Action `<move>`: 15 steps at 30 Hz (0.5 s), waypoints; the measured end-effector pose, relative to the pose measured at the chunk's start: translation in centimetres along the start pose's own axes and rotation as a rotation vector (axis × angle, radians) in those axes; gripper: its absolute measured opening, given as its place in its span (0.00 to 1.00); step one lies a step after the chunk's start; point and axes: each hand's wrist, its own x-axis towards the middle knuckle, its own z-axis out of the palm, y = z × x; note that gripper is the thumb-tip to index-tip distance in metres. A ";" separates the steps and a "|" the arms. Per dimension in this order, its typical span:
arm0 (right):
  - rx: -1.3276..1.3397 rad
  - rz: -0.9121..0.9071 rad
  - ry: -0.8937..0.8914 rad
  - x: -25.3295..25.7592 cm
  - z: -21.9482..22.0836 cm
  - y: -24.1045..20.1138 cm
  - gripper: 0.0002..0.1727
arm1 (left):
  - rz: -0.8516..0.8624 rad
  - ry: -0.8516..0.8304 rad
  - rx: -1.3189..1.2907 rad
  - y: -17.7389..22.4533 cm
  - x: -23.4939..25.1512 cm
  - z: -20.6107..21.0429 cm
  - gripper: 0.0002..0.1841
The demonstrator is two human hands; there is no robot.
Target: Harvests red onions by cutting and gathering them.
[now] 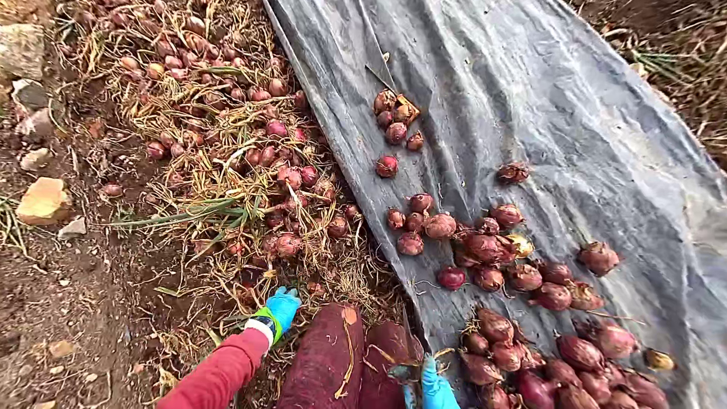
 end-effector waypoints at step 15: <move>0.086 -0.158 -0.201 1.3 6.9 -6.0 0.50 | 0.300 0.197 -1.180 11.6 -12.7 -10.6 0.51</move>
